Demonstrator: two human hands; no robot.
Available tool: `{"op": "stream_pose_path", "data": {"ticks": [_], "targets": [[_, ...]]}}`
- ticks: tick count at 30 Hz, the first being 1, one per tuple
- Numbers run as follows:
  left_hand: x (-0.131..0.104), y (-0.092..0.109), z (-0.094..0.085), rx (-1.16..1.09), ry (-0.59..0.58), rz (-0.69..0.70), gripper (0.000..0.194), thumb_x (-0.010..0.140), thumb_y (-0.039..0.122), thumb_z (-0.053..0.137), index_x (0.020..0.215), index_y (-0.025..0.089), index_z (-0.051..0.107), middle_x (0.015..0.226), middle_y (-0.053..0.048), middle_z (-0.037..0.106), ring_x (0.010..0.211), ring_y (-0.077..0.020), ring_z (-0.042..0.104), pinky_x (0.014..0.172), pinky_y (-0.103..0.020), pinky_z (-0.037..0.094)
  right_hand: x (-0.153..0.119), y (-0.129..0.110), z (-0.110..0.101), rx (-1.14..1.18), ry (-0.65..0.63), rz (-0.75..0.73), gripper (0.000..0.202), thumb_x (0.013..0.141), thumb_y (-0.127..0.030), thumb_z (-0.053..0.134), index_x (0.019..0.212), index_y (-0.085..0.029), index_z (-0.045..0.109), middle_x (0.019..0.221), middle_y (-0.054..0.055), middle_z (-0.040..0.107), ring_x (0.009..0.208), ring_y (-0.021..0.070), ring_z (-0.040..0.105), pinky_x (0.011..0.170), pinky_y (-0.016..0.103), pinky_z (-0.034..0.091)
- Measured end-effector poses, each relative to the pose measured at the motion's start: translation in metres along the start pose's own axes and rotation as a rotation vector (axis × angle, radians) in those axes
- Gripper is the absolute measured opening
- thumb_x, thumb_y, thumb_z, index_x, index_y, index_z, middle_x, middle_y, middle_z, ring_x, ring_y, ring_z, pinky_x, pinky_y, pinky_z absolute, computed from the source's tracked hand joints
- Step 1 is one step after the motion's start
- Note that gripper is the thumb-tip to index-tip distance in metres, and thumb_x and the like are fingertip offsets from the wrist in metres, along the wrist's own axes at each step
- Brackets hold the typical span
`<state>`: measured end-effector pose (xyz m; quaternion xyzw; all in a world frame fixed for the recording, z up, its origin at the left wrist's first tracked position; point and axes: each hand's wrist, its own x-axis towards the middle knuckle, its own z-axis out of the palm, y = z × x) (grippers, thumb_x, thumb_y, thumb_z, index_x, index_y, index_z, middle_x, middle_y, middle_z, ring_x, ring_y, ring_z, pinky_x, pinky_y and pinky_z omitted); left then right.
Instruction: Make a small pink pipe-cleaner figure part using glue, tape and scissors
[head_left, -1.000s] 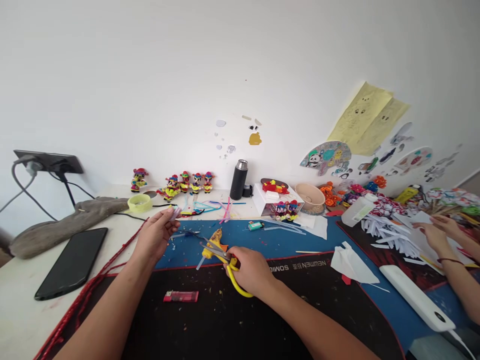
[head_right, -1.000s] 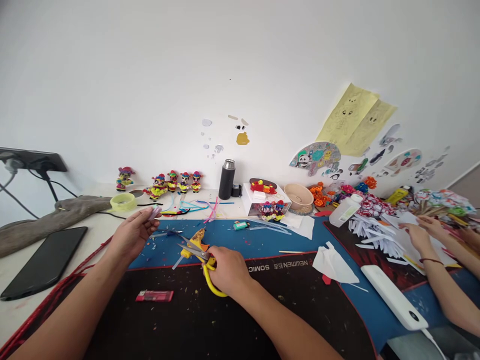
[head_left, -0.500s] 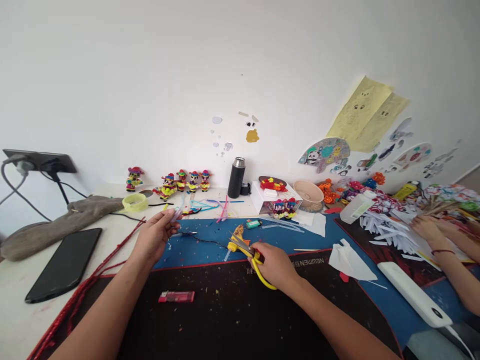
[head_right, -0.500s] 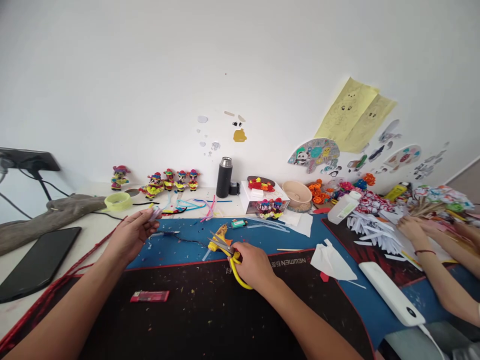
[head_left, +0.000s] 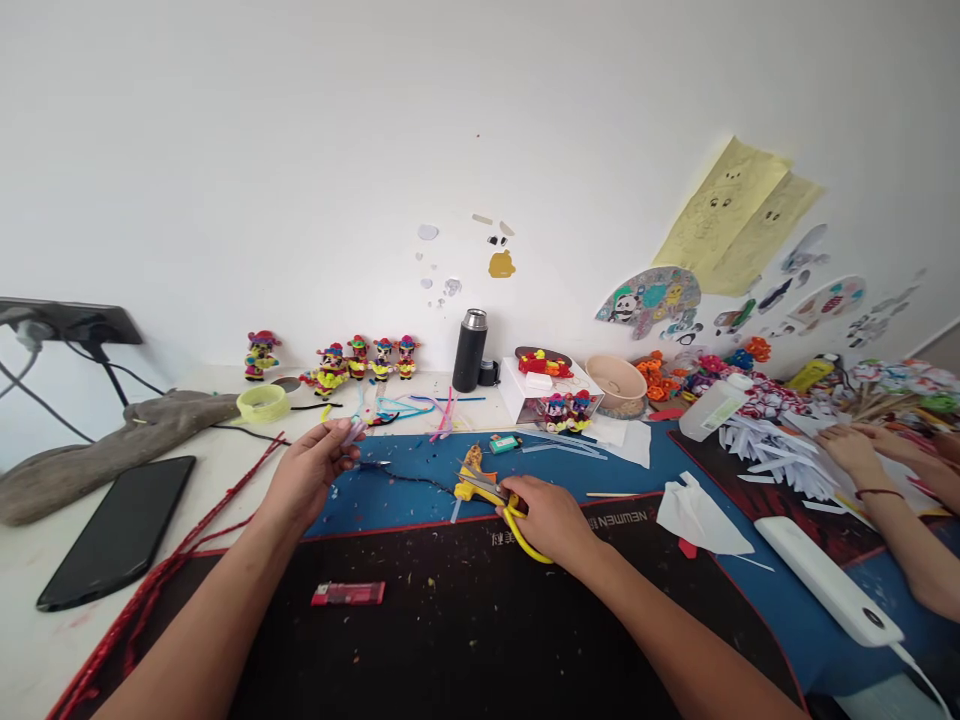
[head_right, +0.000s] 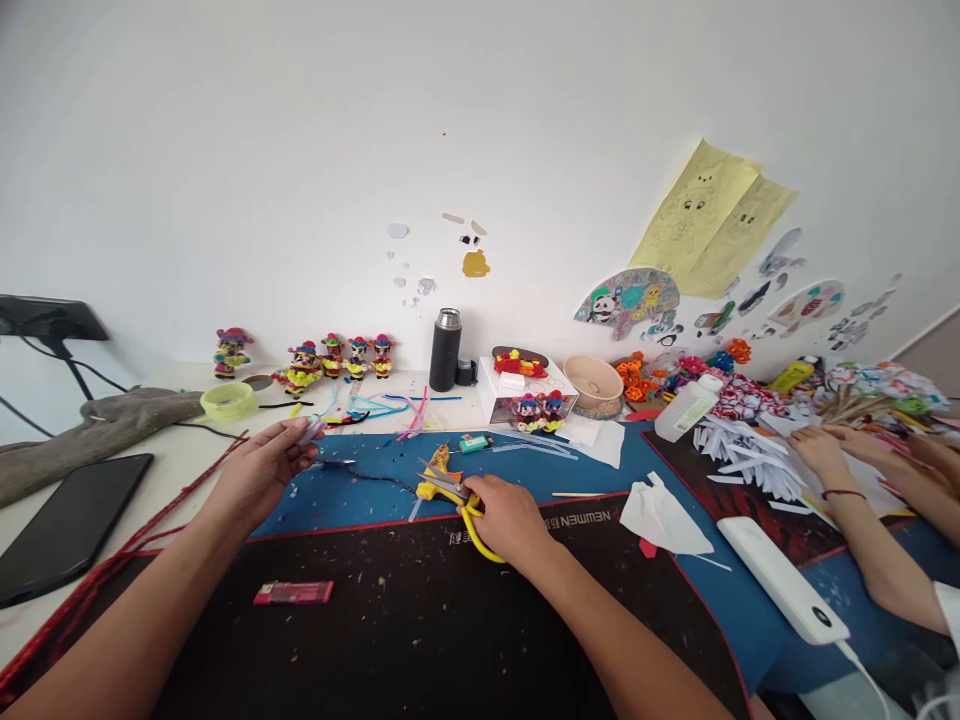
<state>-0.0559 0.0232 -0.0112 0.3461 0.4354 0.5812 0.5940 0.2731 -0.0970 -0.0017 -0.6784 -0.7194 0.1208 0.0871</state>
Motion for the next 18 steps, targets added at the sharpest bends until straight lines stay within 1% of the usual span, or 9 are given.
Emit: {"op": "stream_pose_path", "data": {"ticks": [3,7,11,15,18], "targets": [[0.0,-0.001,0.0,0.012,-0.011,0.002,0.045,0.063,0.048,0.099,0.088,0.016,0.078,0.087,-0.009,0.078,0.064,-0.0155,0.063,0.053,-0.024,0.048,0.003,0.002,0.002,-0.007,-0.008,-0.015,0.019,0.099,-0.028,0.074,0.117,-0.026,0.077,0.11,0.004,0.078,0.093,0.0233,0.073,0.073,0.03,0.041],[0.001,-0.003,0.0,0.016,-0.022,-0.002,0.046,0.063,0.047,0.099,0.088,0.016,0.079,0.088,-0.009,0.078,0.066,-0.0158,0.064,0.055,-0.024,0.049,0.01,0.001,0.005,0.001,0.003,-0.019,0.02,0.099,-0.031,0.074,0.118,-0.027,0.077,0.108,0.004,0.078,0.091,0.0228,0.072,0.072,0.029,0.04],[0.001,-0.004,-0.001,0.015,-0.024,-0.006,0.047,0.062,0.048,0.101,0.089,0.016,0.079,0.088,-0.008,0.077,0.068,-0.0159,0.064,0.056,-0.024,0.049,0.014,0.0,0.008,0.09,0.022,-0.011,0.023,0.096,-0.035,0.078,0.117,-0.027,0.078,0.109,0.004,0.079,0.093,0.0227,0.072,0.072,0.029,0.041],[0.001,-0.004,-0.002,0.019,-0.034,-0.011,0.049,0.063,0.049,0.1,0.09,0.015,0.079,0.091,-0.01,0.078,0.067,-0.016,0.065,0.055,-0.024,0.049,0.012,0.006,0.007,0.22,0.06,0.067,0.039,0.091,-0.046,0.081,0.125,-0.026,0.077,0.111,0.006,0.079,0.094,0.0253,0.072,0.076,0.032,0.046],[0.0,-0.003,0.0,-0.002,-0.039,-0.01,0.051,0.061,0.05,0.102,0.09,0.015,0.079,0.09,-0.009,0.077,0.066,-0.0151,0.064,0.055,-0.024,0.049,0.012,0.014,0.007,0.316,0.115,0.133,0.045,0.092,-0.052,0.076,0.126,-0.024,0.077,0.104,0.008,0.079,0.092,0.0279,0.072,0.078,0.035,0.049]]}}
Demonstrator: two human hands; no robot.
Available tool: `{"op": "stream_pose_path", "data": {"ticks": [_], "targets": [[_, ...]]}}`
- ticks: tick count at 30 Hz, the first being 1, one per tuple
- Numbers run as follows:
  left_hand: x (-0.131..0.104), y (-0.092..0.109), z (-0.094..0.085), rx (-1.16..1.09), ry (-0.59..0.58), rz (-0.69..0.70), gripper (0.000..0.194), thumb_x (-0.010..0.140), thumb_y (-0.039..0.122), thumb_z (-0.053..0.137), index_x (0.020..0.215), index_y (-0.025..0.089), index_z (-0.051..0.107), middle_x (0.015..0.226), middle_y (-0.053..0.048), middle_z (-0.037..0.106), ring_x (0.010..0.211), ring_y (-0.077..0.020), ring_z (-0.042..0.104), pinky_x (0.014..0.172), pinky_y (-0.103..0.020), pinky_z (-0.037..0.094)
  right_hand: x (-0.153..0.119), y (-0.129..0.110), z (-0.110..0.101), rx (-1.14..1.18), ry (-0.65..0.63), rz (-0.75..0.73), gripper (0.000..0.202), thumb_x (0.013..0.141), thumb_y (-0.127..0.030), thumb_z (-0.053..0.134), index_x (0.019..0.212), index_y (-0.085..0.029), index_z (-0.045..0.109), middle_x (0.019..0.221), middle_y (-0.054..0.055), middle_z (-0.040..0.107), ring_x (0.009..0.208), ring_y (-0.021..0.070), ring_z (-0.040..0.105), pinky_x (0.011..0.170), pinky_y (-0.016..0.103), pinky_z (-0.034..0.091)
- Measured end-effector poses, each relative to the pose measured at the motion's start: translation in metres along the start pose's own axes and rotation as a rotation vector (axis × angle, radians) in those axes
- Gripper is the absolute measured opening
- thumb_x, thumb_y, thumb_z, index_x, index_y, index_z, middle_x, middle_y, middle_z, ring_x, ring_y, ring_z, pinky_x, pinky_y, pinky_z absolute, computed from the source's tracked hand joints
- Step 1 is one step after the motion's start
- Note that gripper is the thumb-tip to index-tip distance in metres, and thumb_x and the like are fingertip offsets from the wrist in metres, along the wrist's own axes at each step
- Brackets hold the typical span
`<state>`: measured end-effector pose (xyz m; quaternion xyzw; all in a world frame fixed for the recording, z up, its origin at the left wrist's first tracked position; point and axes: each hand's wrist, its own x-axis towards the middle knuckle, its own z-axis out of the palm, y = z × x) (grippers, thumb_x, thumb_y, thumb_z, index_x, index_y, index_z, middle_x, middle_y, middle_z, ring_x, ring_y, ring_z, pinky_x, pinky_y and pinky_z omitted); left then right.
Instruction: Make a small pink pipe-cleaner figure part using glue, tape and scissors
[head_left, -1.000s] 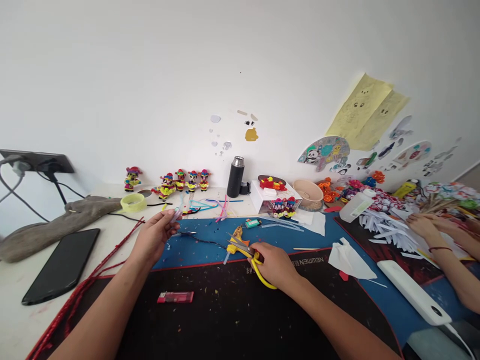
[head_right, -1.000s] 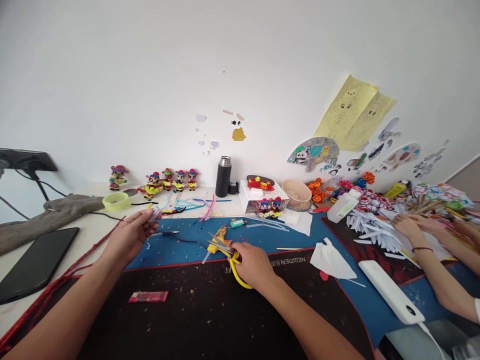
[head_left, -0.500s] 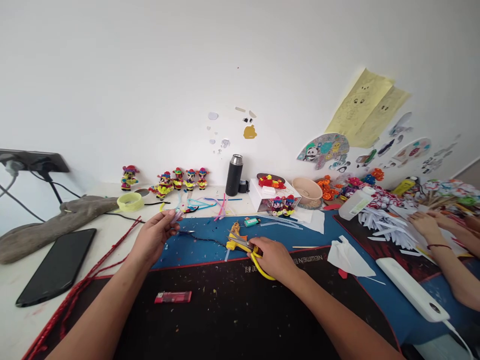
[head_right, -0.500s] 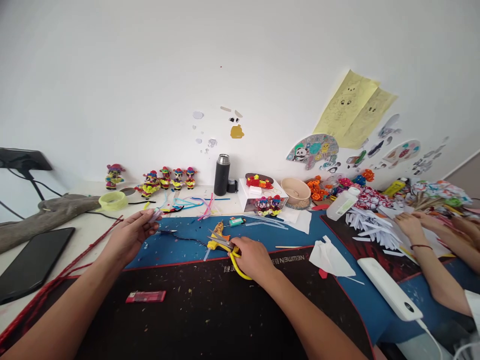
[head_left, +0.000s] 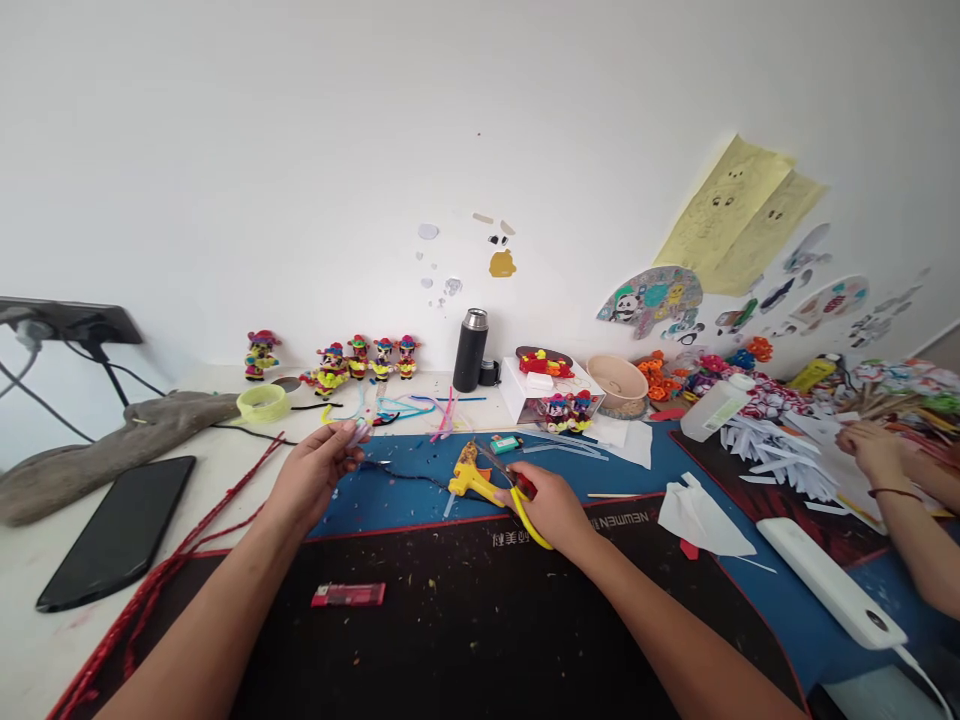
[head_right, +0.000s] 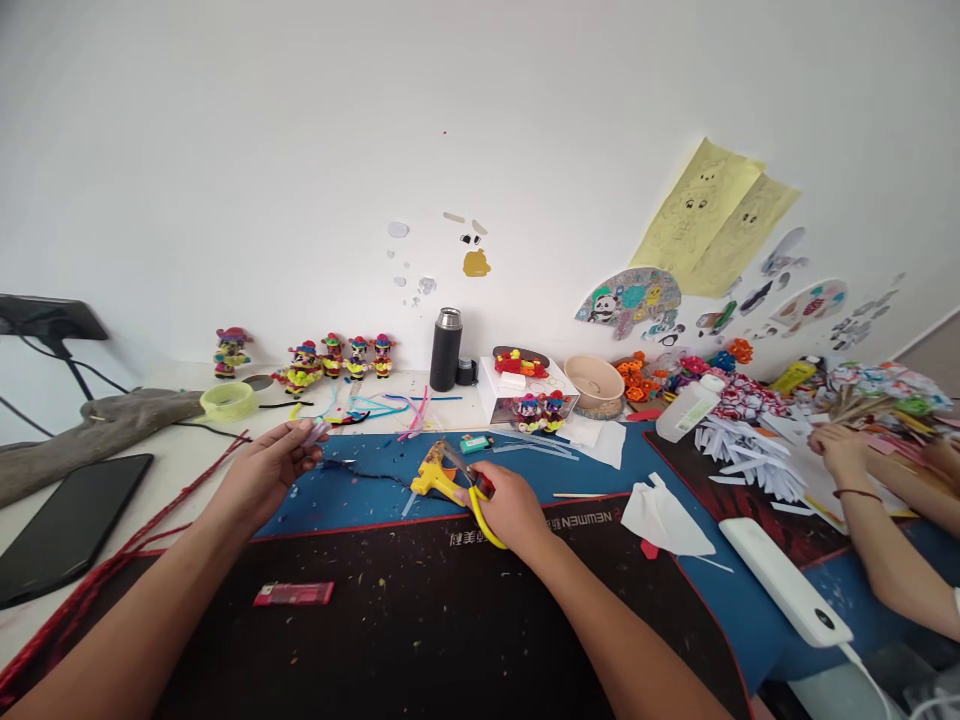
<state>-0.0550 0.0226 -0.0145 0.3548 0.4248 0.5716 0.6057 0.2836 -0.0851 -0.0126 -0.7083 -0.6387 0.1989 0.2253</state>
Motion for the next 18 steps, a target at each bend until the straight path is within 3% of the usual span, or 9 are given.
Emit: {"op": "stream_pose_path", "data": {"ticks": [3,5,8,14,18], "targets": [[-0.001,0.0,0.003,-0.054,-0.023,-0.002,0.051,0.058,0.048,0.105,0.089,0.015,0.08,0.087,-0.007,0.076,0.066,-0.0133,0.064,0.056,-0.022,0.051,0.003,0.003,0.002,0.208,0.073,-0.014,0.046,0.091,-0.058,0.073,0.118,-0.022,0.076,0.098,0.008,0.079,0.087,0.0276,0.072,0.079,0.038,0.053],[-0.003,-0.001,0.005,-0.089,-0.052,-0.011,0.051,0.057,0.044,0.107,0.089,0.015,0.081,0.087,-0.007,0.076,0.067,-0.0125,0.064,0.057,-0.021,0.052,0.005,0.0,0.007,0.436,0.086,-0.02,0.048,0.087,-0.062,0.075,0.112,-0.021,0.074,0.089,0.006,0.076,0.074,0.0235,0.069,0.069,0.035,0.054],[-0.005,-0.001,0.009,-0.108,-0.102,-0.032,0.052,0.053,0.035,0.109,0.093,0.015,0.084,0.087,-0.006,0.076,0.07,-0.0133,0.067,0.061,-0.021,0.056,0.006,-0.018,0.017,0.74,-0.011,0.043,0.056,0.081,-0.066,0.081,0.11,-0.02,0.069,0.071,-0.003,0.063,0.047,0.0137,0.054,0.048,0.028,0.043],[-0.011,0.003,0.015,-0.115,-0.112,-0.052,0.051,0.049,0.028,0.11,0.092,0.016,0.085,0.095,-0.008,0.08,0.083,-0.0187,0.074,0.074,-0.026,0.064,-0.002,-0.076,0.031,1.008,-0.203,-0.004,0.06,0.081,-0.071,0.081,0.107,-0.02,0.067,0.068,-0.004,0.066,0.041,0.011,0.057,0.039,0.021,0.037],[-0.012,0.005,0.015,-0.137,-0.106,-0.035,0.049,0.053,0.028,0.108,0.094,0.015,0.084,0.094,-0.008,0.08,0.078,-0.0174,0.074,0.072,-0.026,0.063,0.001,-0.106,0.037,1.106,-0.331,-0.013,0.064,0.081,-0.074,0.081,0.11,-0.019,0.067,0.071,-0.002,0.069,0.044,0.013,0.063,0.039,0.021,0.041]]}}
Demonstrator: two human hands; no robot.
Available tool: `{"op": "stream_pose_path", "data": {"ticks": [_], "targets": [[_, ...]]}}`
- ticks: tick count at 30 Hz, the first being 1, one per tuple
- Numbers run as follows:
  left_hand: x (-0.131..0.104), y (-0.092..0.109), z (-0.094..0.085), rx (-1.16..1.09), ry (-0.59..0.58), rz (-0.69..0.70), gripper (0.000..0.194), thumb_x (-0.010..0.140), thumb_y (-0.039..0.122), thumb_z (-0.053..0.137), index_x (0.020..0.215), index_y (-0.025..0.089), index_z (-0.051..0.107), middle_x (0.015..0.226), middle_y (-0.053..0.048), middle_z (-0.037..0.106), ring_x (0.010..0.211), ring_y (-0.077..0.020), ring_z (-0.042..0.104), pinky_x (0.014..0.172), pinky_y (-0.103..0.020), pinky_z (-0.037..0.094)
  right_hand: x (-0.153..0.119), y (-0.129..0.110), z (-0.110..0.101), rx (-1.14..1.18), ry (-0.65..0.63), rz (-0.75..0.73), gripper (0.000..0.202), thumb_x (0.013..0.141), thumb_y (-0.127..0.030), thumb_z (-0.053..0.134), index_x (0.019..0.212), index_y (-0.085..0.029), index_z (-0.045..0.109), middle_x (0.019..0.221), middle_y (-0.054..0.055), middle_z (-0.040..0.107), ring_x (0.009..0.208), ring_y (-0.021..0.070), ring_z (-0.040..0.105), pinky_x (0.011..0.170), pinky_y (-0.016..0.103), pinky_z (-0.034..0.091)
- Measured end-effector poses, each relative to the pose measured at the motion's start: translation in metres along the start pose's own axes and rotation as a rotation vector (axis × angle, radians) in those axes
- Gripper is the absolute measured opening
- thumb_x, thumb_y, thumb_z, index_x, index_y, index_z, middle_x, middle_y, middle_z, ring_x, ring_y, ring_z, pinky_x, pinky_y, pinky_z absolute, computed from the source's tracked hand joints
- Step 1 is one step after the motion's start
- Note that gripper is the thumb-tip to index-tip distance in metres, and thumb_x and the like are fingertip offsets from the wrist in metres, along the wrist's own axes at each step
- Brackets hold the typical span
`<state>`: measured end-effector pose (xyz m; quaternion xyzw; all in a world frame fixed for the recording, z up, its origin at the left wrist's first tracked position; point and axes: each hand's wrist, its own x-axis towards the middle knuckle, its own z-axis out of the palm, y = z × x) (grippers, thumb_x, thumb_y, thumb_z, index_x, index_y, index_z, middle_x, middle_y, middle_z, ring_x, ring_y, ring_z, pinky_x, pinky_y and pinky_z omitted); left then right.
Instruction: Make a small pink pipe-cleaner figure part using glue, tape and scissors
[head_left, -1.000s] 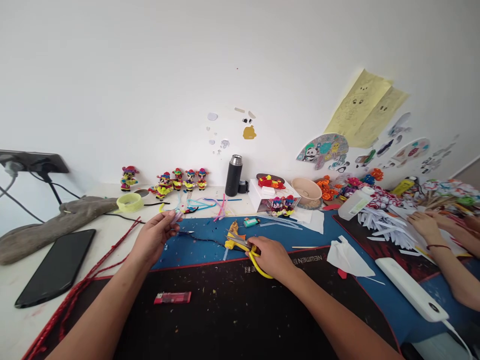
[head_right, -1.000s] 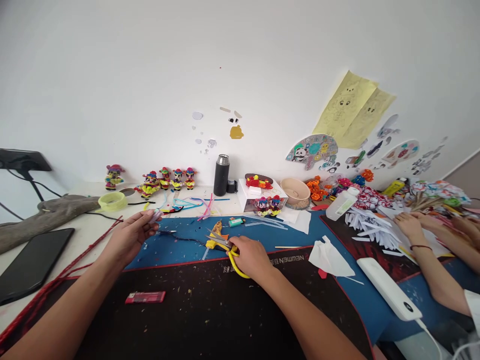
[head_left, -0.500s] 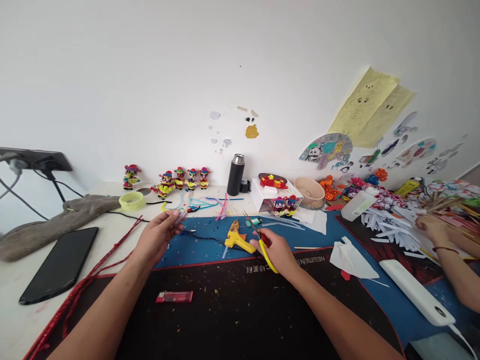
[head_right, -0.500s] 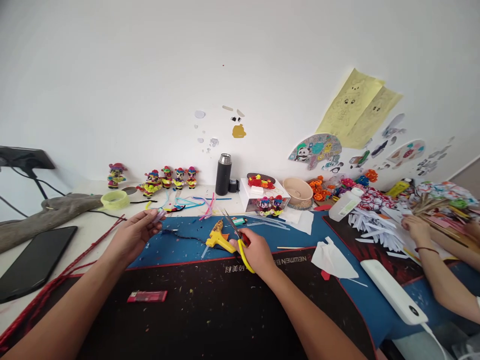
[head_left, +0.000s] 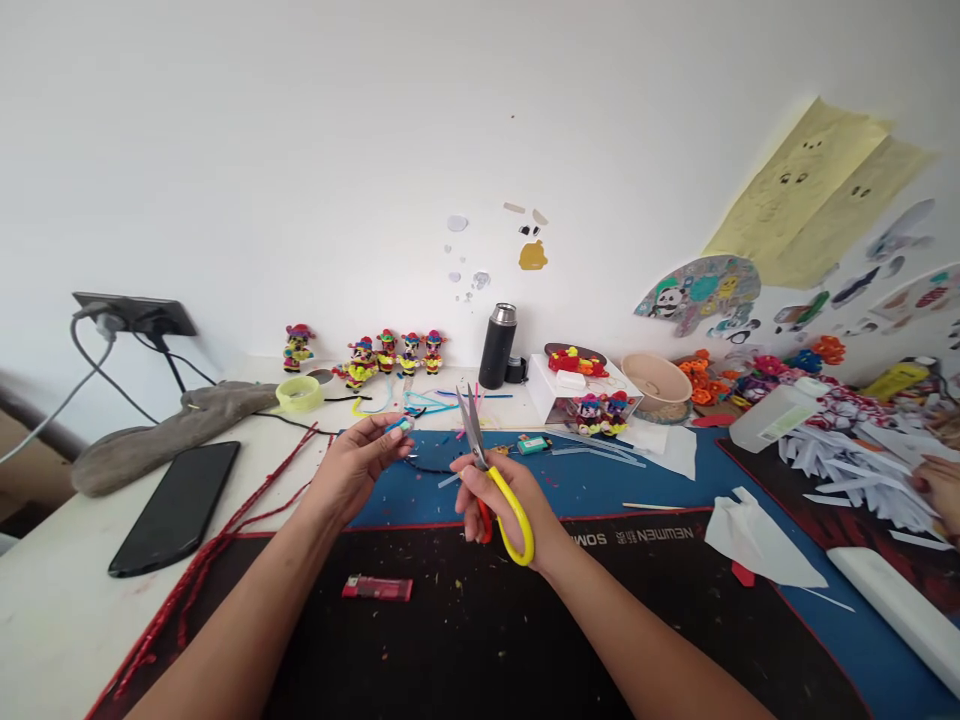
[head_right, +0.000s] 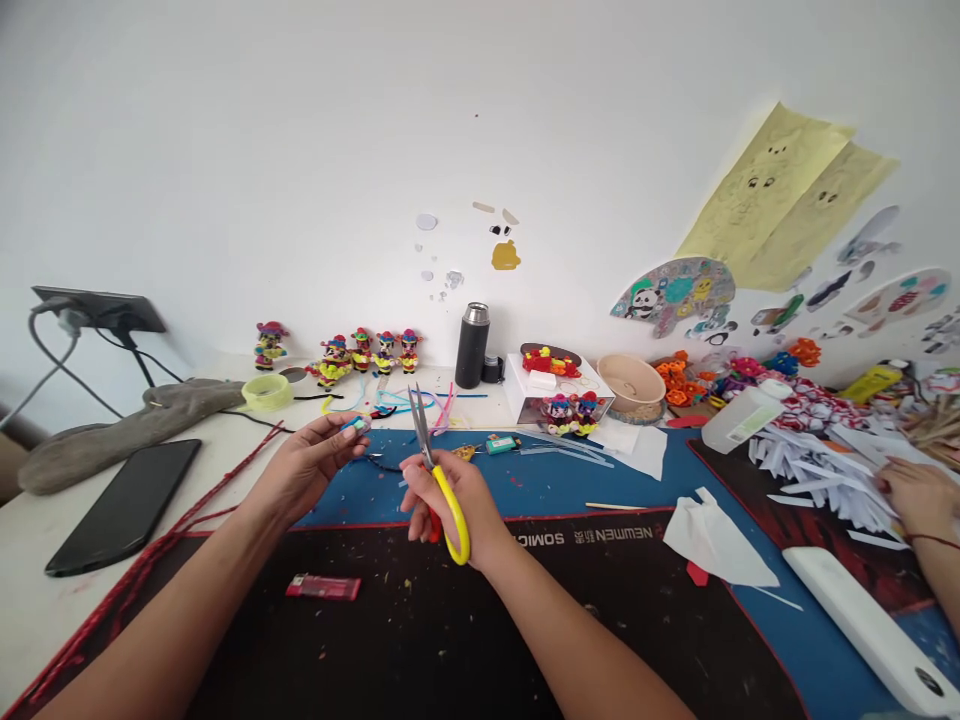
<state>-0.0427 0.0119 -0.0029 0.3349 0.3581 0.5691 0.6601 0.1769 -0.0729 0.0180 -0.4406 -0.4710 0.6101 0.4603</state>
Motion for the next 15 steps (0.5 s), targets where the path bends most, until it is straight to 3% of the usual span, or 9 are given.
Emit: {"op": "stream_pose_path", "data": {"ticks": [4,10,15], "targets": [[0.001,0.002,0.0,-0.031,0.045,0.045,0.048,0.055,0.033,0.108,0.09,0.014,0.081,0.087,-0.007,0.078,0.069,-0.0149,0.07,0.062,-0.024,0.058,0.022,0.0,0.023,0.111,0.003,-0.005,0.069,0.079,-0.078,0.08,0.11,-0.018,0.068,0.07,-0.002,0.069,0.044,0.0132,0.063,0.039,0.022,0.043],[0.001,0.008,-0.001,-0.045,0.096,0.128,0.049,0.055,0.036,0.108,0.089,0.012,0.081,0.085,-0.004,0.075,0.067,-0.0129,0.068,0.059,-0.021,0.056,0.056,0.02,0.062,0.239,0.022,-0.008,0.07,0.074,-0.08,0.083,0.102,-0.019,0.063,0.065,-0.004,0.065,0.04,0.0123,0.058,0.036,0.022,0.042],[-0.001,0.009,-0.001,-0.028,0.114,0.125,0.05,0.054,0.038,0.109,0.087,0.013,0.081,0.084,-0.003,0.074,0.066,-0.0123,0.067,0.058,-0.02,0.056,0.06,0.037,0.063,0.189,-0.104,-0.003,0.065,0.075,-0.073,0.087,0.104,-0.02,0.064,0.062,-0.007,0.063,0.039,0.011,0.057,0.038,0.02,0.041]]}}
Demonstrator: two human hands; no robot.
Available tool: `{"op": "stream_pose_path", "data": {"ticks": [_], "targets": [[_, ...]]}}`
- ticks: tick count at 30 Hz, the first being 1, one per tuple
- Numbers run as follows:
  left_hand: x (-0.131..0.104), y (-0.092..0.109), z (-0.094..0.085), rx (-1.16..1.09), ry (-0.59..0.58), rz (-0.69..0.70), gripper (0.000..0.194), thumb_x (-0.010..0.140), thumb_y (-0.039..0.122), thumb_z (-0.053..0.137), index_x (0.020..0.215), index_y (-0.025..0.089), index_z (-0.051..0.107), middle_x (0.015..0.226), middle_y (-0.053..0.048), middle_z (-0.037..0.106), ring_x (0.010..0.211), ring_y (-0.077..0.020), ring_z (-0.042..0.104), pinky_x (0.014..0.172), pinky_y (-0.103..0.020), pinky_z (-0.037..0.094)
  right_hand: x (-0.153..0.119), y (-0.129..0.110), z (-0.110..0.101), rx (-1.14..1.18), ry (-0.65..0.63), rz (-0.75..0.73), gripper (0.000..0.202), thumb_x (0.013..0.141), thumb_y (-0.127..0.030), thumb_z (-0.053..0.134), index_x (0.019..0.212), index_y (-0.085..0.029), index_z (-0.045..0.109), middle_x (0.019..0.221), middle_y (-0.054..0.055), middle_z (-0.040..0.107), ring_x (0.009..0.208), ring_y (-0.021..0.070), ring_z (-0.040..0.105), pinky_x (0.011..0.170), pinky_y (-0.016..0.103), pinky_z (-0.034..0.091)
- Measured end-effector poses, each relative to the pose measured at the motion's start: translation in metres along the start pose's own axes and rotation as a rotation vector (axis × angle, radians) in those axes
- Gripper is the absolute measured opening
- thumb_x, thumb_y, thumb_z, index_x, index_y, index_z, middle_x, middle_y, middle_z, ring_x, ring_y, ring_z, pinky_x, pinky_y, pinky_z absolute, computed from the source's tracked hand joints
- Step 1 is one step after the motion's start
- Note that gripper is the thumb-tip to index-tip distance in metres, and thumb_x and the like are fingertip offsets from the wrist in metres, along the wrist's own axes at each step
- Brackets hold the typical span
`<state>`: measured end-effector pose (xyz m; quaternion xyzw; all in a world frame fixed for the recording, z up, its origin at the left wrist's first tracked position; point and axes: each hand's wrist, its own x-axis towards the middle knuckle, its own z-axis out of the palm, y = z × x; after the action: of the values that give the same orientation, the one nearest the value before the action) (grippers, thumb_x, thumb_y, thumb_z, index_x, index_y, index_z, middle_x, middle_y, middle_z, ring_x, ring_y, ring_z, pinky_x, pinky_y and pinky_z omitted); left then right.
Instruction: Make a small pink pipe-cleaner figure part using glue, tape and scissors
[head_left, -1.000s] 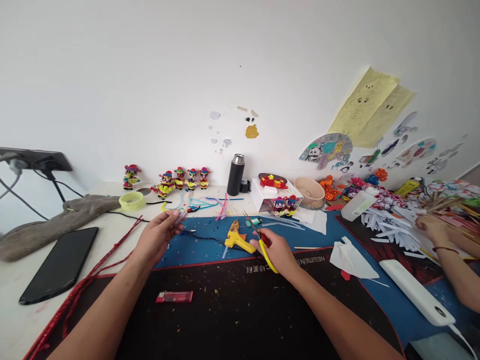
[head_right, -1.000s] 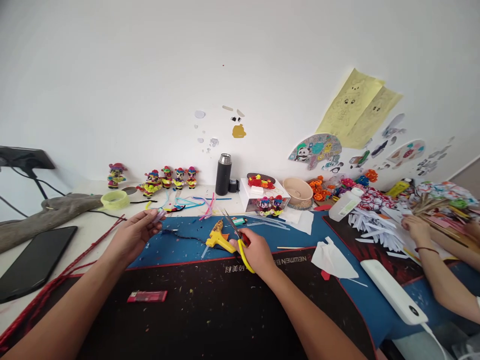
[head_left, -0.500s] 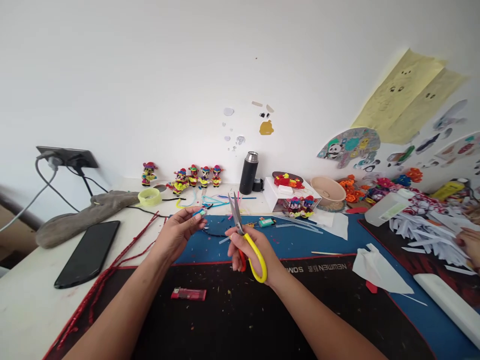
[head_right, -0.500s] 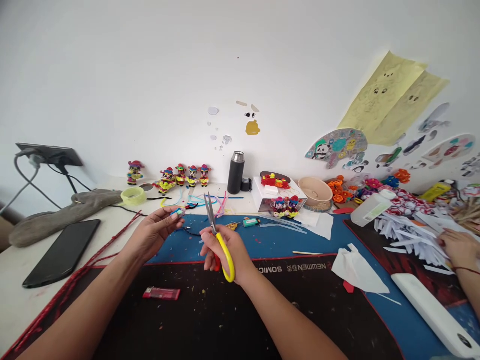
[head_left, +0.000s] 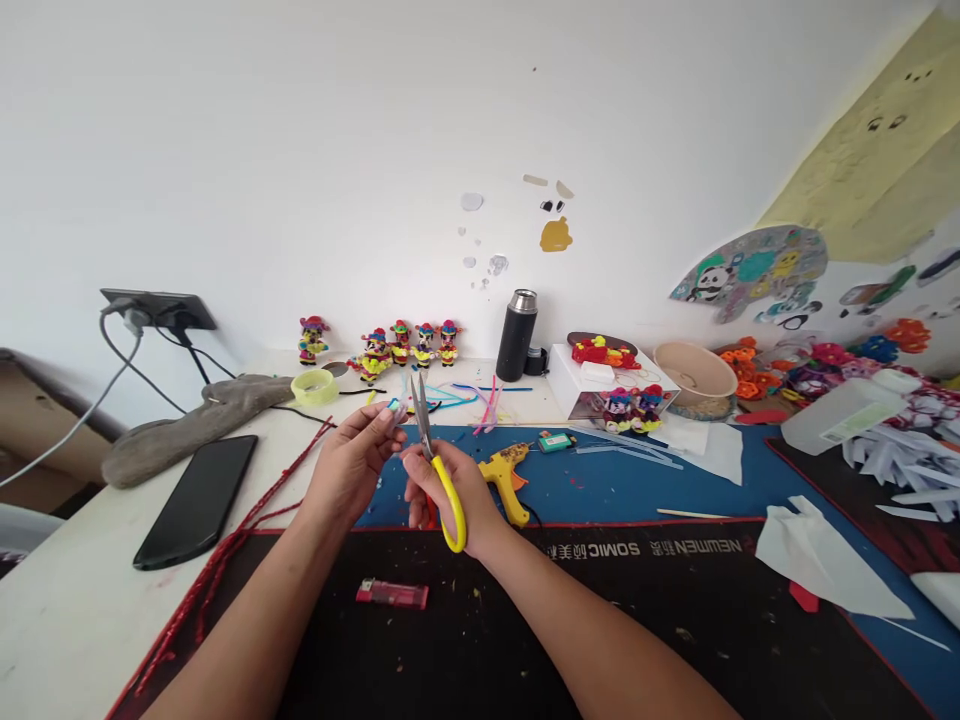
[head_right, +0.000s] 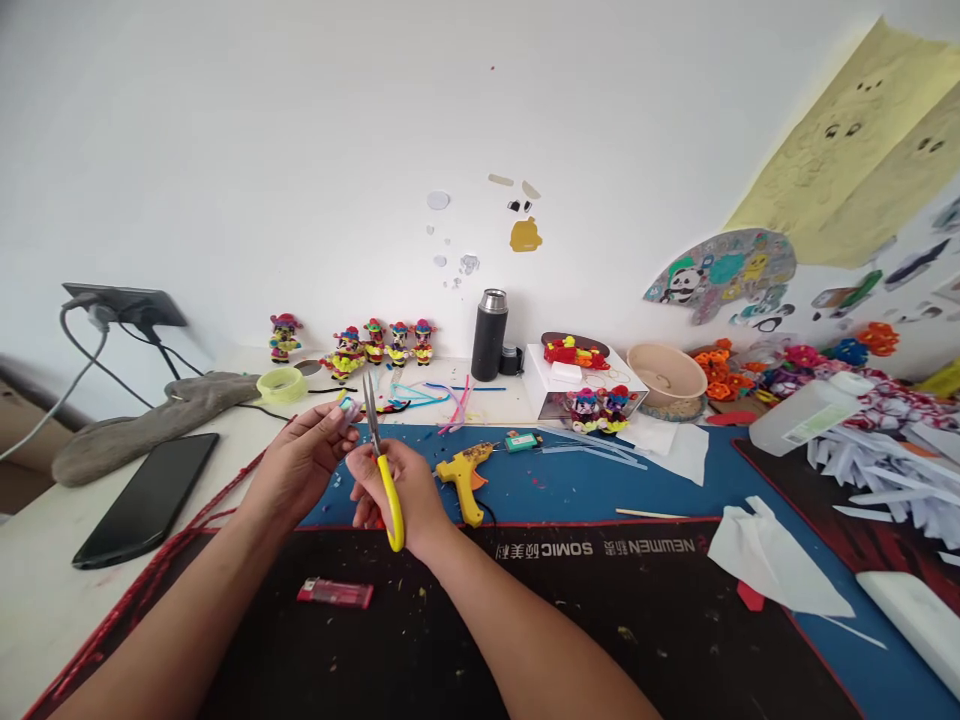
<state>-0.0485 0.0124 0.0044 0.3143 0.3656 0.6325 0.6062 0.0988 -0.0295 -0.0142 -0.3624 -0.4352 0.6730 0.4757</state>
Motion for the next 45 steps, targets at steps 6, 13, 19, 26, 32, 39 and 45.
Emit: {"op": "stream_pose_path", "data": {"ticks": [6,13,19,26,32,39,45], "targets": [[0.0,-0.002,0.0,0.048,0.001,-0.011,0.048,0.056,0.039,0.108,0.086,0.015,0.08,0.089,-0.005,0.077,0.067,-0.0124,0.067,0.058,-0.02,0.056,-0.008,-0.012,-0.025,-0.032,-0.033,-0.009,0.062,0.077,-0.071,0.087,0.105,-0.019,0.066,0.064,-0.006,0.065,0.041,0.011,0.06,0.042,0.021,0.045],[0.0,-0.004,0.0,0.064,0.016,-0.03,0.048,0.055,0.039,0.108,0.085,0.015,0.078,0.09,-0.005,0.078,0.067,-0.0125,0.067,0.058,-0.02,0.055,-0.013,-0.034,-0.053,-0.055,0.04,-0.102,0.063,0.081,-0.075,0.082,0.105,-0.019,0.067,0.066,-0.005,0.064,0.043,0.0116,0.06,0.04,0.021,0.041],[0.0,-0.005,0.001,0.082,0.001,-0.03,0.049,0.056,0.04,0.108,0.087,0.014,0.08,0.087,-0.004,0.075,0.067,-0.0126,0.066,0.057,-0.02,0.055,-0.02,-0.034,-0.051,0.011,0.078,-0.115,0.066,0.082,-0.077,0.079,0.11,-0.018,0.066,0.064,-0.005,0.062,0.041,0.0125,0.058,0.038,0.022,0.04],[0.0,-0.003,0.001,0.092,-0.003,-0.018,0.049,0.056,0.042,0.107,0.087,0.015,0.081,0.085,-0.005,0.074,0.067,-0.0132,0.065,0.056,-0.02,0.055,-0.047,-0.014,-0.038,-0.028,-0.077,0.069,0.066,0.081,-0.078,0.081,0.107,-0.019,0.064,0.063,-0.005,0.064,0.04,0.0122,0.058,0.036,0.021,0.04],[-0.001,0.0,0.002,0.067,0.005,-0.032,0.052,0.052,0.042,0.109,0.085,0.015,0.08,0.087,-0.005,0.076,0.066,-0.0129,0.065,0.056,-0.02,0.054,-0.063,-0.009,-0.055,-0.083,-0.018,0.109,0.067,0.081,-0.078,0.08,0.107,-0.018,0.064,0.065,-0.004,0.065,0.04,0.0125,0.059,0.037,0.021,0.042],[0.0,0.001,0.001,0.072,-0.006,-0.031,0.051,0.055,0.043,0.107,0.088,0.015,0.079,0.087,-0.005,0.076,0.066,-0.0131,0.066,0.055,-0.02,0.053,-0.069,-0.024,-0.088,-0.059,0.161,0.065,0.069,0.083,-0.076,0.08,0.109,-0.015,0.066,0.063,-0.003,0.064,0.04,0.0127,0.056,0.039,0.024,0.046],[0.0,0.0,-0.001,0.059,0.0,-0.051,0.053,0.054,0.042,0.108,0.088,0.016,0.078,0.088,-0.004,0.077,0.066,-0.0127,0.067,0.056,-0.02,0.054,-0.07,-0.024,-0.09,-0.08,0.192,0.061,0.069,0.083,-0.076,0.08,0.111,-0.014,0.067,0.063,-0.003,0.064,0.042,0.0124,0.057,0.041,0.023,0.044]]}}
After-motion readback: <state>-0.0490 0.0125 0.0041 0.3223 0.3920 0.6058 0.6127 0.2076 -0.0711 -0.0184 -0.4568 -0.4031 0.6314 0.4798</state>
